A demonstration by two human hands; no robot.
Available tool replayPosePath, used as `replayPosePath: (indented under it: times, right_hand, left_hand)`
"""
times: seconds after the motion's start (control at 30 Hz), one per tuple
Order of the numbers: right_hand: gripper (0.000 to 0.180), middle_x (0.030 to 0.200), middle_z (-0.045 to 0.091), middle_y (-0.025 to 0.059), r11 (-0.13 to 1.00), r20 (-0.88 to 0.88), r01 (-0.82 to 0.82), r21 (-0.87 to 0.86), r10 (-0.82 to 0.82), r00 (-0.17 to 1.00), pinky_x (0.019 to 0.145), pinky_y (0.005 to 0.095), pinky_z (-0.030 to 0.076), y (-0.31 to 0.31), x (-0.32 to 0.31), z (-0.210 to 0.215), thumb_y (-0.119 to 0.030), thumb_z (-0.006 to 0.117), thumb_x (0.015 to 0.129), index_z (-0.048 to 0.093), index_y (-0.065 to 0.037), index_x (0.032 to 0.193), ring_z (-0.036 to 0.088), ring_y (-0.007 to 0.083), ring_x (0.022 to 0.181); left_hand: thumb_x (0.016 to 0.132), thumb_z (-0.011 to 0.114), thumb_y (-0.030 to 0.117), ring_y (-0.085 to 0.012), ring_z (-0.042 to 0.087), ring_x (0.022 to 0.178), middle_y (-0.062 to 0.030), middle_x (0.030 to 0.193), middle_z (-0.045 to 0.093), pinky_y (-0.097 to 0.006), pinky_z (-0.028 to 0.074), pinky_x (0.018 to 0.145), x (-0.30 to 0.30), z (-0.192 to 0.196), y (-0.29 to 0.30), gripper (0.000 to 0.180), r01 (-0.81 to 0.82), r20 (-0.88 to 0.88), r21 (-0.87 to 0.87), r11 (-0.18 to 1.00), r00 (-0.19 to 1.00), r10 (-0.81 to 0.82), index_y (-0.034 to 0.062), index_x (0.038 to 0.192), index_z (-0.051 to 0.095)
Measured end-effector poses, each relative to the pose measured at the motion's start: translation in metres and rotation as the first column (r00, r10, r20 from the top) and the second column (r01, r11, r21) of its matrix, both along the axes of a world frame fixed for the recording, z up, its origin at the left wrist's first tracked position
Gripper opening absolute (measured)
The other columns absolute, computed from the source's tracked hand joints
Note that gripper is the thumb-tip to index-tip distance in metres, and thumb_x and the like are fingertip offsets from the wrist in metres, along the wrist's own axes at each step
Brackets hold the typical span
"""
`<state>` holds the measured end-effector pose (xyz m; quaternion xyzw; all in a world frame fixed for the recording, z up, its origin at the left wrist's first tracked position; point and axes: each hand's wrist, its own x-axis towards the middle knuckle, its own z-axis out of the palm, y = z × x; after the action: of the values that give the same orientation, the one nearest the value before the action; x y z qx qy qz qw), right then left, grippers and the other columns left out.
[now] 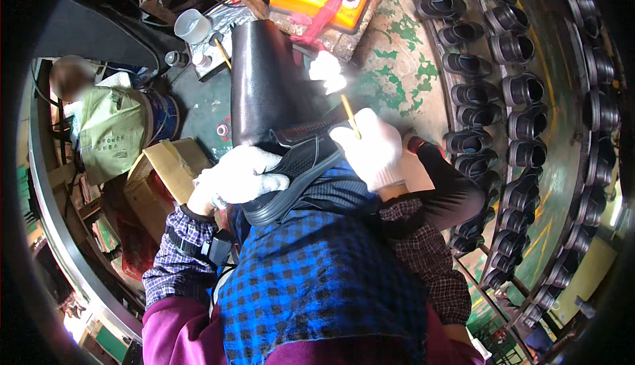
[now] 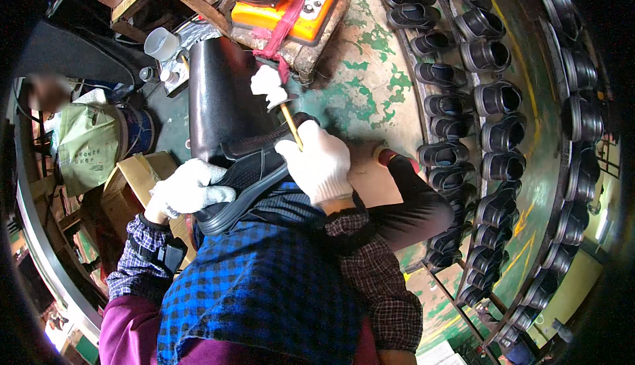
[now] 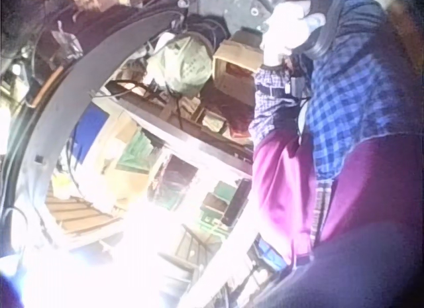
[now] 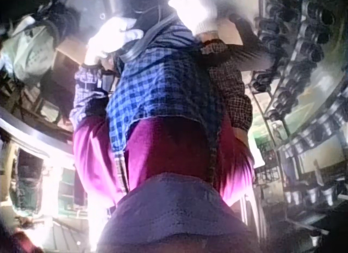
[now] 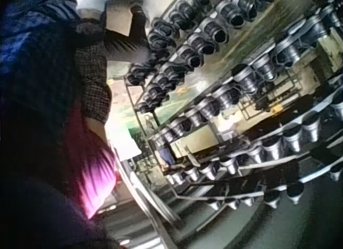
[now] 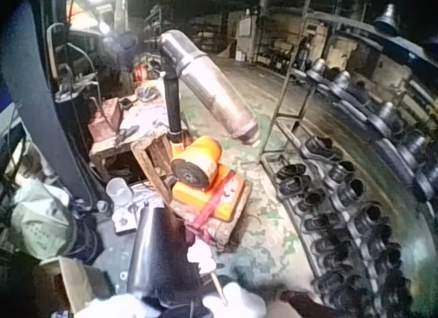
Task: Clean and polish finished shoes using a brush and cloth in a manufacturing setting.
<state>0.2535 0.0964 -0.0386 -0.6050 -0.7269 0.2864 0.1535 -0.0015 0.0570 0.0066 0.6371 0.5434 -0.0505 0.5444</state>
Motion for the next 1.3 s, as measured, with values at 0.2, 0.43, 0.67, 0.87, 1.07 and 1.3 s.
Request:
replayPosePath:
  times: [0.2, 0.43, 0.67, 0.87, 1.07, 1.3]
  right_hand:
    - [0.031, 0.067, 0.061, 0.0156, 0.981, -0.102, -0.135, 0.138, 0.15, 0.983, 0.056, 0.0432, 0.051, -0.013, -0.015, 0.009, -0.029, 0.079, 0.079, 0.056, -0.008, 0.078, 0.062, 0.0347, 0.06]
    - [0.031, 0.07, 0.061, 0.0149, 0.939, -0.415, 0.308, -0.149, -0.343, 0.843, 0.062, 0.0371, 0.05, 0.015, 0.027, -0.013, -0.029, 0.074, 0.086, 0.06, -0.001, 0.087, 0.059, 0.0234, 0.063]
    - [0.026, 0.083, 0.068, 0.0079, 0.889, -0.443, 0.327, -0.319, -0.445, 0.778, 0.072, 0.0311, 0.05, 0.016, 0.024, -0.036, -0.025, 0.065, 0.094, 0.068, 0.0, 0.096, 0.059, 0.0112, 0.077]
    - [0.032, 0.098, 0.071, 0.0026, 0.859, -0.671, 0.249, -0.448, -0.507, 0.541, 0.078, 0.0259, 0.049, 0.011, 0.019, -0.051, -0.027, 0.063, 0.096, 0.071, -0.001, 0.113, 0.061, 0.009, 0.086]
    - [0.031, 0.094, 0.068, -0.0003, 0.83, -0.581, 0.318, -0.459, -0.551, 0.599, 0.073, 0.0245, 0.046, 0.009, 0.019, -0.04, -0.026, 0.064, 0.096, 0.072, -0.001, 0.112, 0.055, 0.0066, 0.08]
    - [0.034, 0.092, 0.068, 0.0001, 0.863, -0.638, 0.293, -0.411, -0.502, 0.584, 0.073, 0.0259, 0.047, 0.009, 0.016, -0.052, -0.029, 0.065, 0.095, 0.072, 0.0, 0.112, 0.055, 0.0082, 0.079]
  left_hand:
    - [0.088, 0.072, 0.034, -0.0296, 0.063, 0.068, -0.0198, 0.076, 0.065, -0.041, 0.049, 0.067, -0.002, -0.009, -0.007, 0.035, -0.04, 0.262, 0.185, 0.982, 0.965, -0.01, -0.0005, 0.095, 0.072]
    - [0.089, 0.072, 0.035, -0.0276, 0.062, 0.065, -0.0186, 0.074, 0.064, -0.038, 0.049, 0.066, -0.015, -0.007, -0.007, 0.036, 0.015, 0.165, 0.098, 0.995, 0.986, -0.031, -0.0005, 0.093, 0.071]
    - [0.086, 0.074, 0.036, -0.0343, 0.066, 0.077, -0.0192, 0.083, 0.068, -0.04, 0.052, 0.074, -0.02, -0.004, -0.004, 0.038, 0.024, 0.142, 0.036, 0.999, 0.989, -0.029, -0.0001, 0.096, 0.072]
    - [0.088, 0.073, 0.029, -0.029, 0.069, 0.088, -0.0187, 0.095, 0.071, -0.037, 0.053, 0.082, -0.013, 0.004, -0.008, 0.037, -0.013, 0.26, 0.015, 1.0, 0.966, 0.009, 0.0046, 0.116, 0.071]
    - [0.093, 0.068, 0.027, -0.027, 0.067, 0.105, -0.0179, 0.114, 0.069, -0.037, 0.051, 0.093, 0.003, 0.038, -0.012, 0.043, -0.166, 0.085, 0.128, 0.978, 0.984, 0.156, -0.0002, 0.125, 0.065]
    - [0.09, 0.072, 0.043, -0.0111, 0.062, 0.073, -0.0033, 0.081, 0.066, -0.025, 0.05, 0.069, -0.006, 0.022, -0.004, 0.056, -0.528, 0.102, -0.405, 0.746, 0.785, 0.611, -0.0003, 0.126, 0.064]
